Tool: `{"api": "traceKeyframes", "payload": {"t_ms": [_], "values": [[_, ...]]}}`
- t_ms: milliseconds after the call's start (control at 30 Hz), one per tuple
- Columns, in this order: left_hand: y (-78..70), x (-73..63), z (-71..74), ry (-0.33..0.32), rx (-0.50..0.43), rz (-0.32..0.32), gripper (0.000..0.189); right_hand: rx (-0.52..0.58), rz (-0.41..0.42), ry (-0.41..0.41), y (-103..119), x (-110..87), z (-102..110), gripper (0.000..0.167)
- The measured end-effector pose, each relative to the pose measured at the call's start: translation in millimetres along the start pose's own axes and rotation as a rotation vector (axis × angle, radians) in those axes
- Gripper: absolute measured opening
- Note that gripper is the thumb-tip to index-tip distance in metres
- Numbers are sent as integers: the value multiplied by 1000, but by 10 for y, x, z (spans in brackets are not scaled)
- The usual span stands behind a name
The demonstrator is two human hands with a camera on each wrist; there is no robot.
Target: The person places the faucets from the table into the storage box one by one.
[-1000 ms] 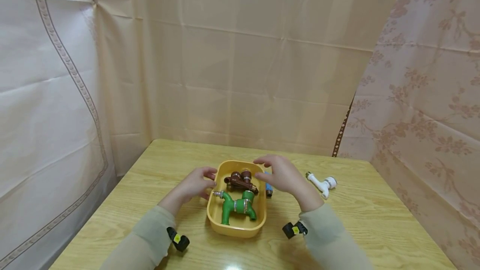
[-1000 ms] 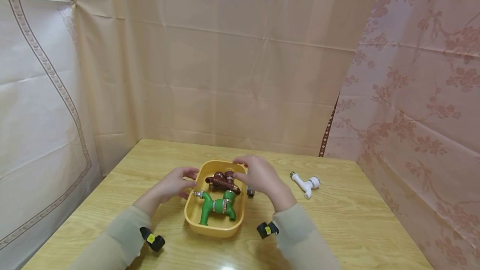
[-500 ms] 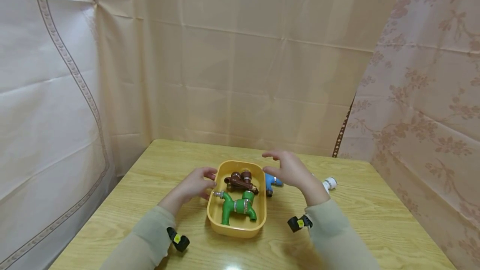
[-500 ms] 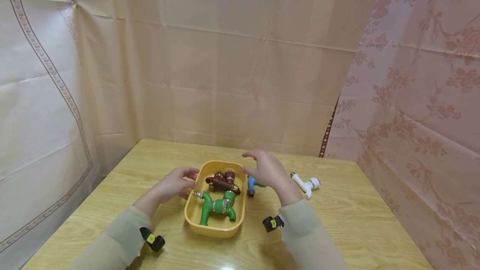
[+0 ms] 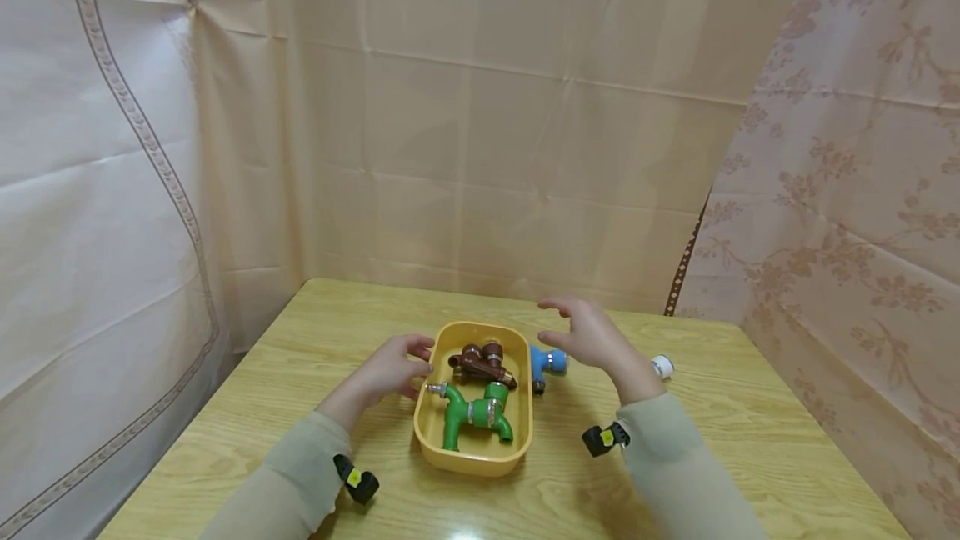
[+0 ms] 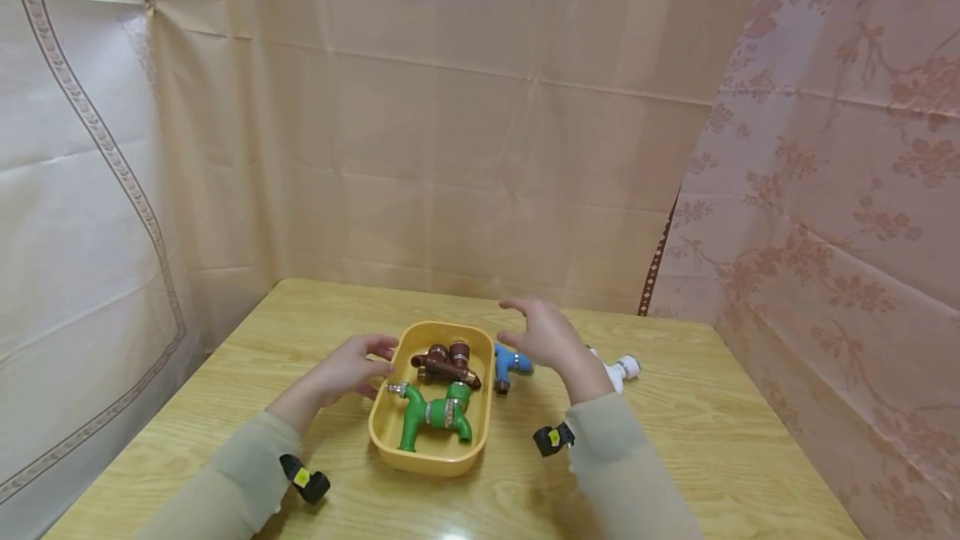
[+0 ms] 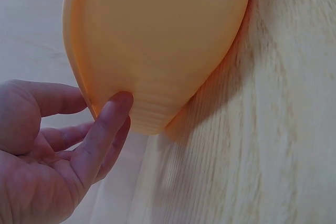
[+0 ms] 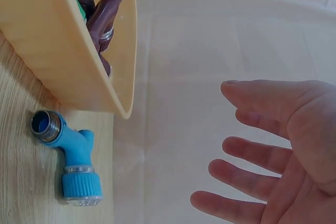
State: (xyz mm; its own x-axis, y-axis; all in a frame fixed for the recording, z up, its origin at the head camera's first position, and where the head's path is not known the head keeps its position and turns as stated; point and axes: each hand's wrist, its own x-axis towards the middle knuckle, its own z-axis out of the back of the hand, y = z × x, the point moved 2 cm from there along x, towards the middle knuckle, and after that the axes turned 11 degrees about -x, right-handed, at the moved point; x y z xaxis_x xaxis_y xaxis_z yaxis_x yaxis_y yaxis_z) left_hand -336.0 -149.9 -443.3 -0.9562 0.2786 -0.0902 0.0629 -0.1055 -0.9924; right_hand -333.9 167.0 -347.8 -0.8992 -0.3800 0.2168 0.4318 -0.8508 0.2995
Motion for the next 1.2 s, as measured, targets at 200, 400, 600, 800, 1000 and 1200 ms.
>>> {"api": "traceKeyframes", "payload": {"t_ms": [200, 400, 600, 800, 1000, 1200], "values": [[-11, -5, 1, -8, 1, 2, 50, 5, -26, 15, -98, 39, -16, 56], [-22, -11, -6, -3, 1, 3, 51, 12, -63, 24, -233, 57, -61, 56], [-27, -12, -2, -1, -2, 0, 51, 8, -74, 25, -362, 67, -118, 55], [-20, -11, -3, 3, 7, -4, 51, 2, -87, 40, -451, 61, -187, 57], [-37, -27, -8, 3, 5, -2, 51, 5, -103, 68, -517, 65, -263, 57], [-43, -33, -6, 9, 4, -14, 51, 9, -124, 91, -585, 64, -355, 57]]}}
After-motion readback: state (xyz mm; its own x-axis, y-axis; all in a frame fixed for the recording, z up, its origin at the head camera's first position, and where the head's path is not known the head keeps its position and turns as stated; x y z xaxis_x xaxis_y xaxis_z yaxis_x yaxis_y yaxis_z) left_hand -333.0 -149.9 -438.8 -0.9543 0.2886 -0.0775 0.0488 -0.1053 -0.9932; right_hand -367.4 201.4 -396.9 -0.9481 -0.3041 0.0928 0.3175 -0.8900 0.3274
